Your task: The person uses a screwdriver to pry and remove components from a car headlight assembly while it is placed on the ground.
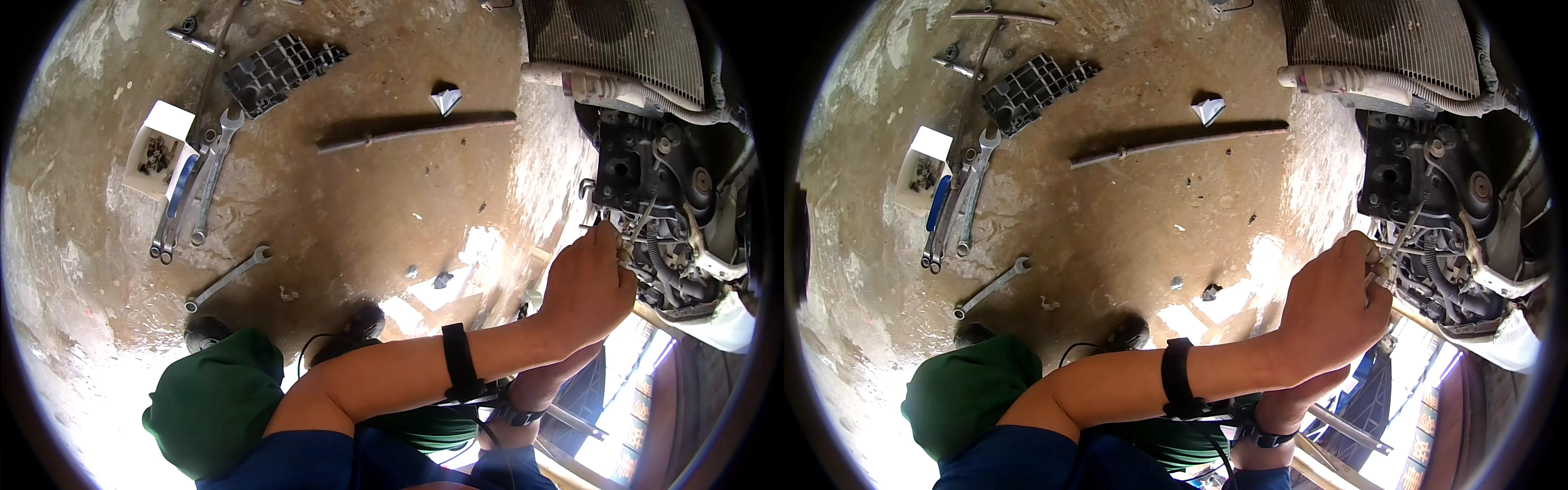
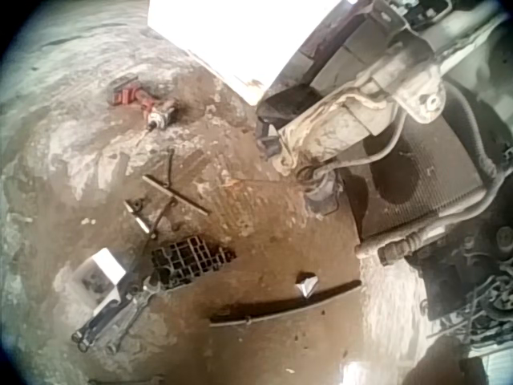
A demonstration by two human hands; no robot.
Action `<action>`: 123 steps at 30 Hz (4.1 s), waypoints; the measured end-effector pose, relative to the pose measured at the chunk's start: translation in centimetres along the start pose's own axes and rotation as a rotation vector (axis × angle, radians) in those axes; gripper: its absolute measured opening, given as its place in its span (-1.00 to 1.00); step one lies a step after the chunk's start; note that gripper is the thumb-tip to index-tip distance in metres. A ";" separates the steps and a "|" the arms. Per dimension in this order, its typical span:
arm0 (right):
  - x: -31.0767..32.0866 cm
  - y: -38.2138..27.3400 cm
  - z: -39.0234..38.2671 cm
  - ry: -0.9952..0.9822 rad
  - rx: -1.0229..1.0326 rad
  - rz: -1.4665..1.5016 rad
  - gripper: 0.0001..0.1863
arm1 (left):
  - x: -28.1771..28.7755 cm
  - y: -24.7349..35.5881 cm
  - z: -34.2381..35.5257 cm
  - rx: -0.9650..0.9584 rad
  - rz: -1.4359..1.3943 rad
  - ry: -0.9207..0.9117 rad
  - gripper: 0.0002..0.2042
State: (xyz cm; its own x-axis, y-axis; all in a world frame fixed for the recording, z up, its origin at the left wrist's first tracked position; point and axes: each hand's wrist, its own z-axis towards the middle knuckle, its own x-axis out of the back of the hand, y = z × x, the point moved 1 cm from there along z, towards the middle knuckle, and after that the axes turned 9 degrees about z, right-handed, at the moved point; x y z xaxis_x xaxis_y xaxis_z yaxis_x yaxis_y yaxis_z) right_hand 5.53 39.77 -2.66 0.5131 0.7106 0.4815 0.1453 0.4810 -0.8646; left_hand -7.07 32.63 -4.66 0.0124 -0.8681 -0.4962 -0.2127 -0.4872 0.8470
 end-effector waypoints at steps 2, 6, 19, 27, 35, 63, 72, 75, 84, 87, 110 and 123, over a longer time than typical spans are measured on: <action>0.0 0.1 0.0 0.001 -0.005 0.007 -0.36 | 0.1 0.0 0.0 0.010 0.009 -0.012 -0.77; 0.2 0.4 0.1 0.015 -0.032 0.031 -0.35 | 0.0 0.3 0.0 0.011 0.026 -0.012 -0.77; -1.7 -0.8 1.2 -0.037 -0.029 0.065 -0.41 | -0.4 0.5 -0.4 0.026 -0.001 -0.026 -0.79; -1.2 -0.8 2.0 -0.060 -0.050 0.109 -0.44 | -1.7 0.2 -1.0 -0.012 -0.016 -0.009 -0.81; -0.6 -1.1 2.2 -0.081 -0.128 0.314 -0.48 | -2.6 0.4 -1.9 0.005 0.012 -0.046 -0.80; -0.6 -0.6 4.8 -0.142 -0.250 0.515 -0.80 | -3.1 -3.0 -1.4 -0.103 -0.045 -0.095 -0.81; -0.3 -1.2 4.4 -0.143 -0.177 0.389 -0.75 | -2.5 -3.3 -1.5 -0.137 -0.044 -0.151 -0.82; 0.0 -1.0 4.6 -0.124 -0.187 0.370 -0.75 | -2.8 -3.1 -1.5 -0.158 0.058 -0.180 -0.81; 0.5 -1.5 4.0 -0.170 -0.148 0.373 -0.69 | -2.4 -1.7 -2.5 -0.019 0.016 -0.360 -0.78; 0.5 -1.6 3.9 -0.206 -0.124 0.417 -0.70 | -2.3 -1.8 -2.4 -0.053 0.060 -0.354 -0.78; -0.1 -1.6 3.6 -0.215 -0.097 0.498 -0.70 | -2.4 -0.1 -3.0 0.011 -0.053 -0.298 -0.84; -0.1 -1.5 4.0 -0.206 -0.021 0.538 -0.65 | -2.6 0.3 -2.8 -0.005 0.014 -0.311 -0.84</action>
State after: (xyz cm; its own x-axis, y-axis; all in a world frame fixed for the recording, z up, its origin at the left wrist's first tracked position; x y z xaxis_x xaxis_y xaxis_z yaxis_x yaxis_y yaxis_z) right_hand 1.91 41.02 -0.88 0.3444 0.9387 -0.0104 -0.0723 0.0155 -0.9973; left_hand -4.44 34.45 -2.54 -0.2902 -0.8044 -0.5184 -0.2058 -0.4765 0.8547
